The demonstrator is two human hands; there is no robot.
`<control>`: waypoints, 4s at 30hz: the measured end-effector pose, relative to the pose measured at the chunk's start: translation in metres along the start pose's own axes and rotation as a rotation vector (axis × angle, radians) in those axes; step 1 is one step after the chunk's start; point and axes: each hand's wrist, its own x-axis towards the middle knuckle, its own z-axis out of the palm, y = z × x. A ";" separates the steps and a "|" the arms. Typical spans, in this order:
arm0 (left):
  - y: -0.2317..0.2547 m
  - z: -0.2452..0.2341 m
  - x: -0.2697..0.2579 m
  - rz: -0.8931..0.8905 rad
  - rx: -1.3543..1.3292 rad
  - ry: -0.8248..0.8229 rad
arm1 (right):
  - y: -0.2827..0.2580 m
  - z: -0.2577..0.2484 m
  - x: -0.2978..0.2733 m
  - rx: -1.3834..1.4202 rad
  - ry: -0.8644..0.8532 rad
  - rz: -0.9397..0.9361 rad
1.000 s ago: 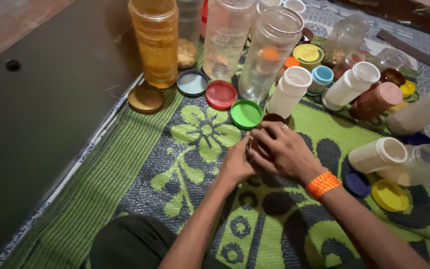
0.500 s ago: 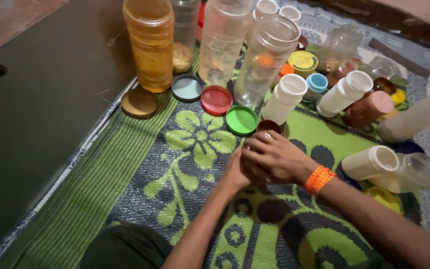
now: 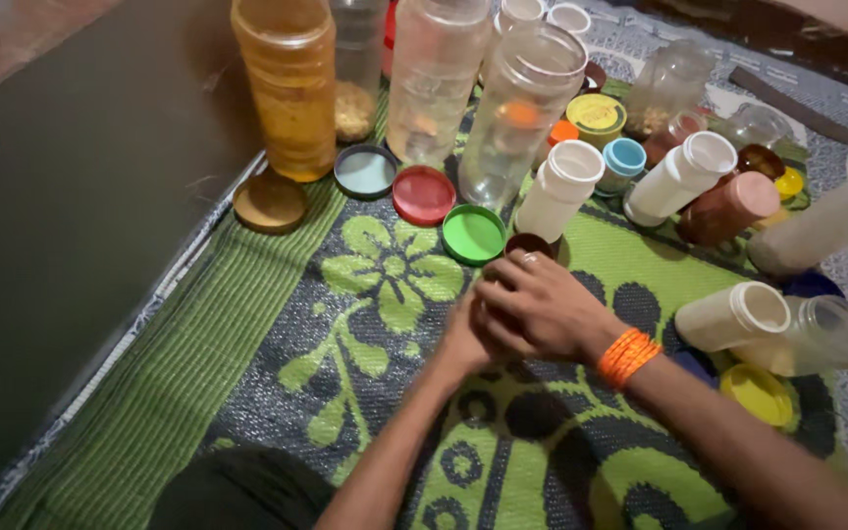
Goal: The person sits on a floor mat with many open plastic jars, bottles and containers spread out. They pick up lids one at a time and screw them onto matching containers, pressing and twisting each lid to seal the jar before moving to the next one.
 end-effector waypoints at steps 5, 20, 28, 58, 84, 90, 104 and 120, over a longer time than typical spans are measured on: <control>0.001 0.007 -0.004 -0.108 -0.036 -0.011 | -0.020 0.039 -0.006 -0.108 0.263 0.695; 0.010 0.005 0.000 -0.028 -0.155 0.054 | -0.002 0.001 -0.020 0.136 0.071 0.385; 0.005 0.010 -0.004 -0.035 -0.092 0.015 | -0.028 0.050 -0.018 -0.069 0.403 0.985; -0.050 0.007 -0.004 -0.147 -0.167 -0.077 | -0.038 0.057 0.021 -0.137 0.472 1.025; 0.010 0.010 -0.003 -0.116 0.006 0.087 | -0.018 0.037 -0.027 -0.123 0.284 0.682; 0.009 0.008 -0.008 -0.007 0.007 0.098 | -0.041 0.049 -0.003 -0.277 0.212 1.140; 0.008 -0.001 -0.004 0.095 -0.010 0.042 | 0.022 0.001 -0.034 -0.106 -0.132 0.149; 0.018 -0.001 -0.009 -0.171 -0.087 0.080 | -0.049 0.039 -0.007 -0.237 0.082 1.058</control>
